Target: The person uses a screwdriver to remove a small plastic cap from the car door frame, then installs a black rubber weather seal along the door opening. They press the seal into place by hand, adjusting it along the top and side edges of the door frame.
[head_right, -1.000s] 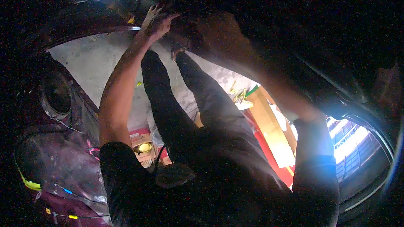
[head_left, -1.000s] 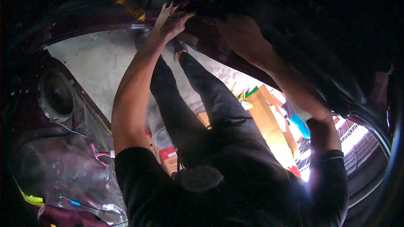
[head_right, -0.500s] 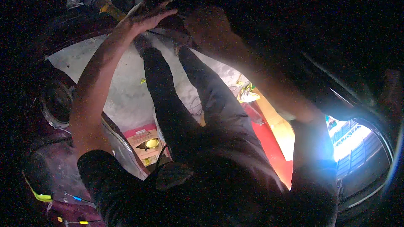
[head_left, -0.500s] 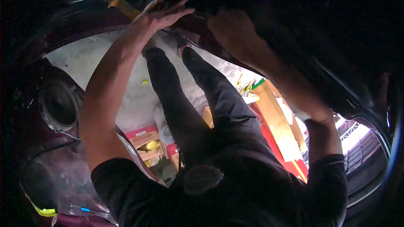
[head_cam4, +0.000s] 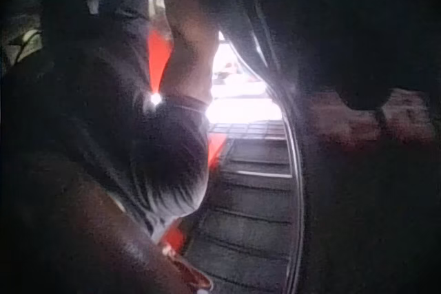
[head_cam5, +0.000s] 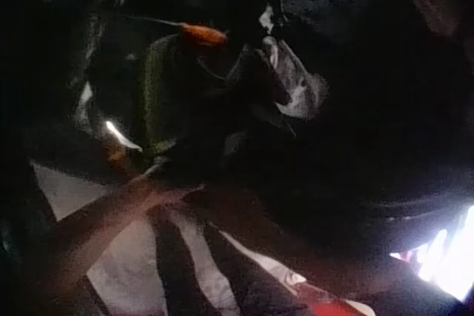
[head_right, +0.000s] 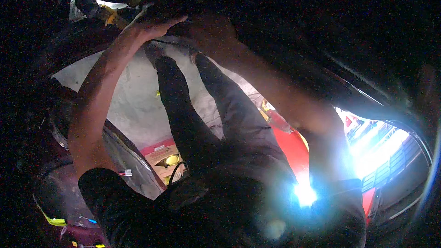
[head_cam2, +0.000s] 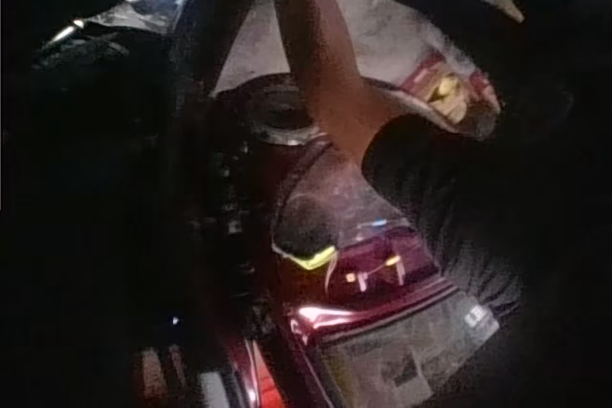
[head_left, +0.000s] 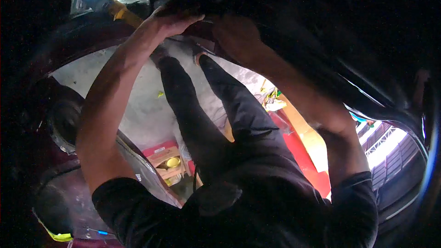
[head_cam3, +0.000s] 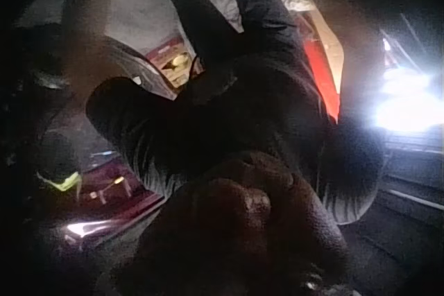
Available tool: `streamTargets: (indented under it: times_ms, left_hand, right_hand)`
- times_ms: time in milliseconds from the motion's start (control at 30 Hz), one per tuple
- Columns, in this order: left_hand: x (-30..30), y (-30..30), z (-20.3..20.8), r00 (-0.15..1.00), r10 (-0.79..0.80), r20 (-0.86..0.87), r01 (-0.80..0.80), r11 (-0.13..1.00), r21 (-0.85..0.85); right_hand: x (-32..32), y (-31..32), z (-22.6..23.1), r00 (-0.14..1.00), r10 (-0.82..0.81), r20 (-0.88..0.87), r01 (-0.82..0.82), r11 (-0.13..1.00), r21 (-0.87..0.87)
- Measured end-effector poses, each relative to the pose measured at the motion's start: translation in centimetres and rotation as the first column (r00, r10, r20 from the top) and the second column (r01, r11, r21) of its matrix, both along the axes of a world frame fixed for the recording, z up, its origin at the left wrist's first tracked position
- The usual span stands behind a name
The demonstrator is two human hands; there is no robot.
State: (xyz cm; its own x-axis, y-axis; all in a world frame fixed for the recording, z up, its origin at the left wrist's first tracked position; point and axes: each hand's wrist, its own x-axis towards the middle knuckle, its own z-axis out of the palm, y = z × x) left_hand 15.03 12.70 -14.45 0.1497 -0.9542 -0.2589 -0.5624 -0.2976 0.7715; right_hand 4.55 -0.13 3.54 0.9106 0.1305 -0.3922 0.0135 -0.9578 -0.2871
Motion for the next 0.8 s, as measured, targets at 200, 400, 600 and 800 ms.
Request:
streamTargets:
  times_ms: [200, 400, 600, 800]
  left_hand:
    - [0.5, 0.7, 2.0, 0.925, -0.200, 0.324, 0.226, 0.973, -0.043]
    - [0.8, -0.1, 1.6, 0.956, -0.200, 0.214, 0.224, 0.970, -0.092]
    - [0.4, 0.9, 1.2, 0.934, -0.148, 0.325, 0.188, 0.978, -0.093]
    - [0.9, 0.8, 2.1, 0.921, -0.268, 0.281, 0.267, 0.963, 0.042]
  right_hand:
    - [-1.4, 0.1, -1.4, 0.971, -0.103, 0.218, 0.117, 0.992, -0.055]
    - [-2.1, -0.4, -3.1, 0.987, -0.087, 0.133, 0.110, 0.979, -0.175]
    - [-1.5, 0.2, -1.2, 0.979, -0.148, -0.139, 0.087, 0.924, -0.372]
    - [0.5, -0.4, 2.4, 0.861, -0.157, -0.484, -0.023, 0.938, -0.345]
